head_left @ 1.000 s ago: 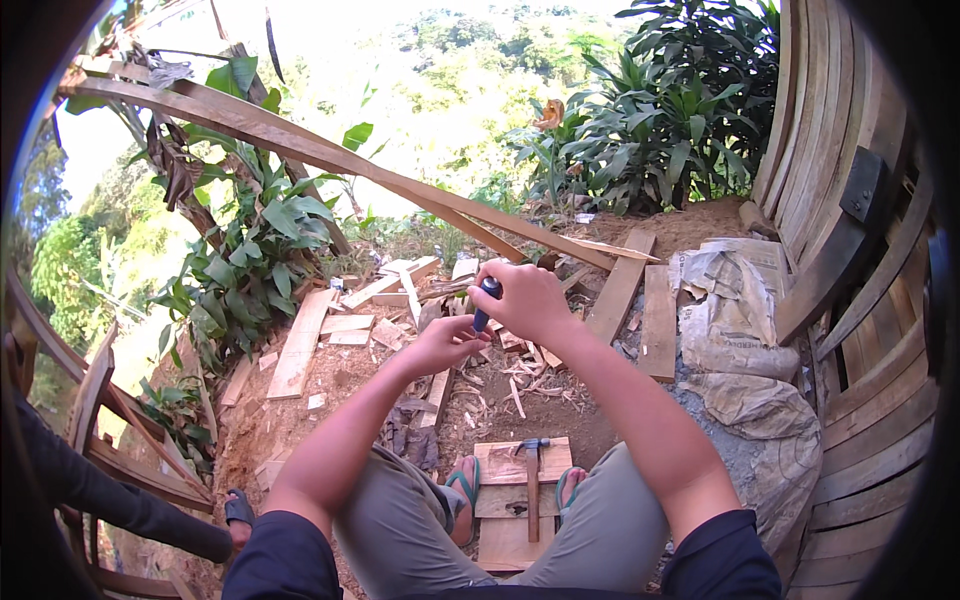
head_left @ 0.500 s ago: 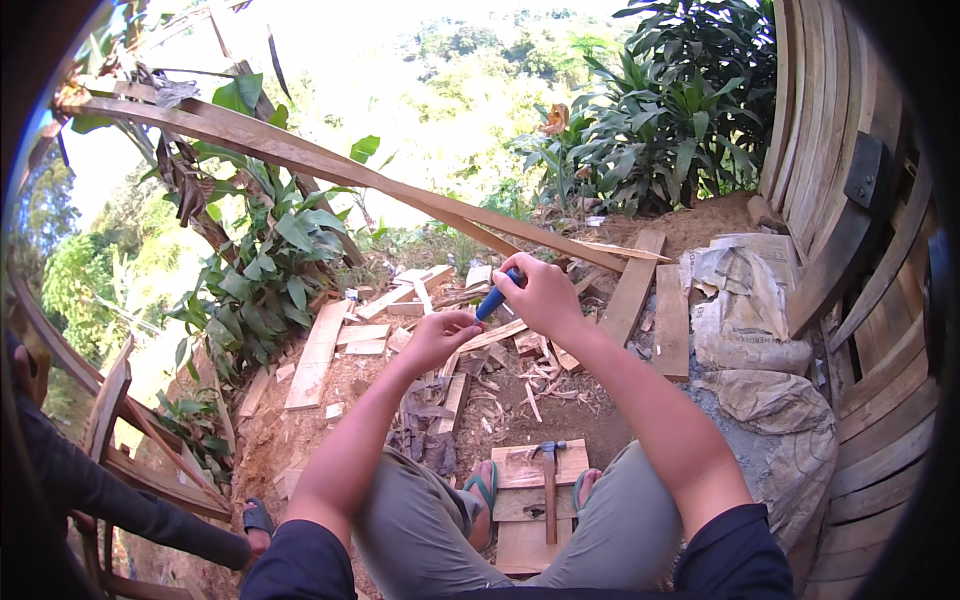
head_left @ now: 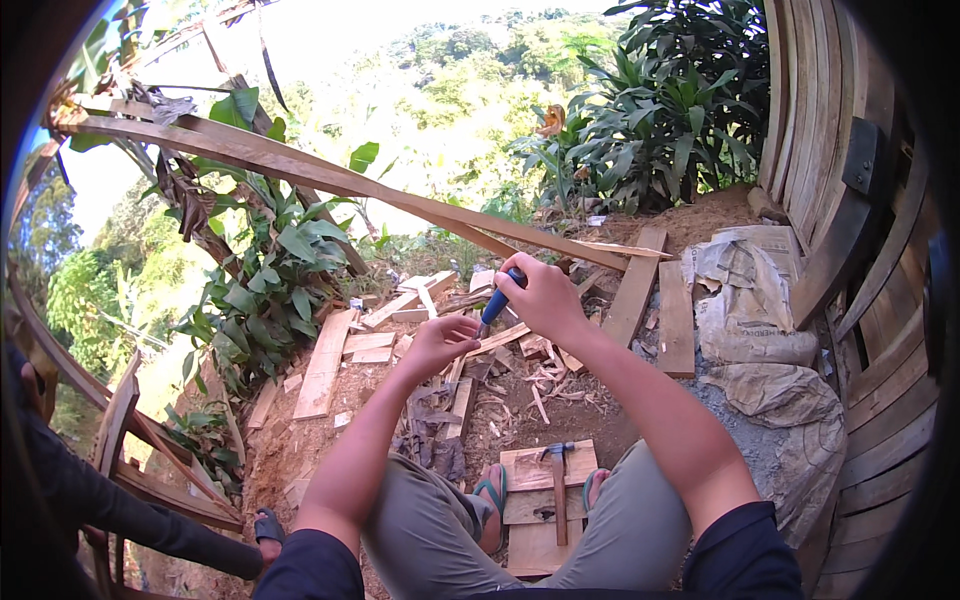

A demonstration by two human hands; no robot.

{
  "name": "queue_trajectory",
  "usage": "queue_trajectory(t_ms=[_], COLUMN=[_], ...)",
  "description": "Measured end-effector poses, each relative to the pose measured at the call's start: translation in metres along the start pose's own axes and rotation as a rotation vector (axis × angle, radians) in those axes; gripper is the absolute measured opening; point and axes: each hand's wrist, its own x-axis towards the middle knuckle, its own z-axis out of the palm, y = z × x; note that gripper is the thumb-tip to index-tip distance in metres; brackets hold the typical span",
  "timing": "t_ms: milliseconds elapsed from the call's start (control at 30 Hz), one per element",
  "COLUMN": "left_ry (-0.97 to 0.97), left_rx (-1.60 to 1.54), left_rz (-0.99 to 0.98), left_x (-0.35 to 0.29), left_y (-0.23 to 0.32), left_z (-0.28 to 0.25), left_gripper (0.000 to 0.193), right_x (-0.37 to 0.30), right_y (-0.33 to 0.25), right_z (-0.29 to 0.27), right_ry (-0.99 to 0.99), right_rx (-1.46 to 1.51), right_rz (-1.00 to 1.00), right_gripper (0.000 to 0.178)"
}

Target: The person is carving wood and joining pieces together using a hammer and a chisel while sitting on the ground. They hammer the chisel into the wood surface to create joints or recesses.

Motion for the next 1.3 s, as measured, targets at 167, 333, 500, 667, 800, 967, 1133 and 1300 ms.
queue_trajectory(t_ms=[167,333,500,667,800,967,1133,1300], left_ry=[0.007,0.014,-0.008,-0.014,-0.033,-0.043,-0.050,-0.020], left_rx=[0.034,0.040,0.054,0.067,0.075,0.072,0.053,0.015], left_rz=[-0.012,0.014,-0.003,-0.004,0.021,0.006,-0.001,0.007], left_x=[-0.001,-0.002,-0.002,-0.004,-0.003,-0.004,-0.004,-0.001], left_y=[-0.005,-0.003,0.007,0.004,0.005,0.005,0.004,0.005], left_z=[-0.002,-0.001,0.002,0.001,0.003,0.003,0.003,0.005], left_gripper=[0.031,0.030,0.026,0.027,0.029,0.032,0.037,0.051], right_x=[-0.002,-0.004,-0.002,-0.004,-0.003,-0.003,-0.005,-0.007], right_y=[-0.006,-0.007,0.001,-0.001,0.003,0.002,-0.001,-0.008], right_z=[0.001,0.001,-0.001,0.003,0.004,0.007,0.007,0.005], right_ry=[0.005,0.009,0.010,-0.018,-0.014,-0.015,-0.019,-0.087], right_rx=[-0.026,-0.041,-0.025,-0.078,-0.084,-0.072,-0.069,-0.138], right_rz=[-0.032,-0.021,-0.062,-0.024,-0.039,-0.073,-0.086,-0.058], right_gripper=[0.026,0.025,0.025,0.030,0.029,0.030,0.029,0.027])
